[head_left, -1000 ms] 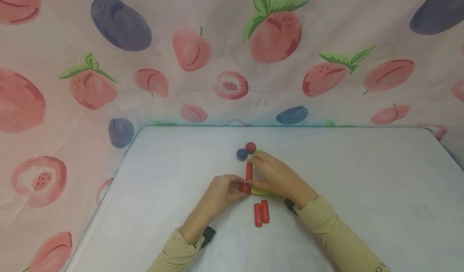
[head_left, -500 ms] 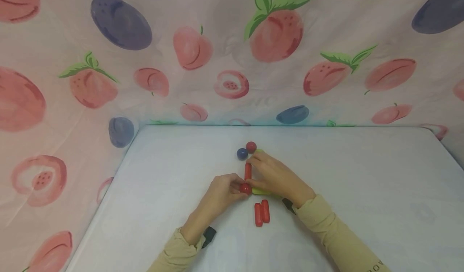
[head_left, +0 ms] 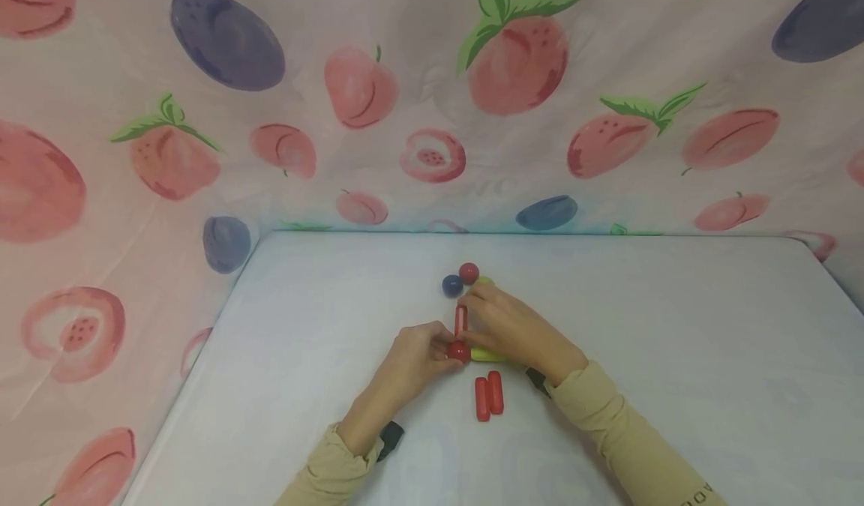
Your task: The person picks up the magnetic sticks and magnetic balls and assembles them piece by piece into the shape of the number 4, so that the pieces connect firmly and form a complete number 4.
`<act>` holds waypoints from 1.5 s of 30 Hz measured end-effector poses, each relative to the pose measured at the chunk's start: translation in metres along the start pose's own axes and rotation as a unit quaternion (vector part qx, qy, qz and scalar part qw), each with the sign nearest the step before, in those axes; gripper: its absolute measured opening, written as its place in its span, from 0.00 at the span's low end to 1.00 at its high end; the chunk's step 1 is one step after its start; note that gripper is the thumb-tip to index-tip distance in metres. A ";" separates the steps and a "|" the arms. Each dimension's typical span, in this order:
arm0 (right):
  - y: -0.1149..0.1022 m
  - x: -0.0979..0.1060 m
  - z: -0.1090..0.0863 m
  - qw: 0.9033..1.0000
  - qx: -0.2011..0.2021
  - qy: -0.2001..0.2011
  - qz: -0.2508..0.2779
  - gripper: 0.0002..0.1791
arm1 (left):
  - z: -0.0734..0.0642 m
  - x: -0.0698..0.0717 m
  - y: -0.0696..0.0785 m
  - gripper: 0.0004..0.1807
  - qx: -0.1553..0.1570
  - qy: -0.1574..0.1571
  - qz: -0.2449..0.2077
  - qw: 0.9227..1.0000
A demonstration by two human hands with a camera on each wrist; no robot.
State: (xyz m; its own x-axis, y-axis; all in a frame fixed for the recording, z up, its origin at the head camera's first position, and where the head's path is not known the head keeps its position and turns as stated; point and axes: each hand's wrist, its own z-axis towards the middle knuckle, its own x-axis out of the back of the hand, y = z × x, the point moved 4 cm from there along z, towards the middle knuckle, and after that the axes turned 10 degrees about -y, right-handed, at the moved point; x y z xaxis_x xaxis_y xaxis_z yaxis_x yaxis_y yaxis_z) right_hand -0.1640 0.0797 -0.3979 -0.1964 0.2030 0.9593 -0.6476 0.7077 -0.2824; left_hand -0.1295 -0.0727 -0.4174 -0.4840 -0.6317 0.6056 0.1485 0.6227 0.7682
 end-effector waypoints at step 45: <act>0.003 0.003 -0.018 0.999 0.027 0.021 -0.021 0.27 | 0.000 0.000 0.001 0.13 0.017 0.005 0.008 1.000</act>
State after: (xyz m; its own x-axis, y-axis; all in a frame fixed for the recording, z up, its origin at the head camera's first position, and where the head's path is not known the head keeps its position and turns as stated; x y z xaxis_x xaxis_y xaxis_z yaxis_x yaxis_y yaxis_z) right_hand -0.1534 0.0943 -0.3956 -0.1389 0.2033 0.9692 -0.6941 0.6781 -0.2417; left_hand -0.1298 -0.0720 -0.4169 -0.4723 -0.6262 0.6204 0.1277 0.6478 0.7510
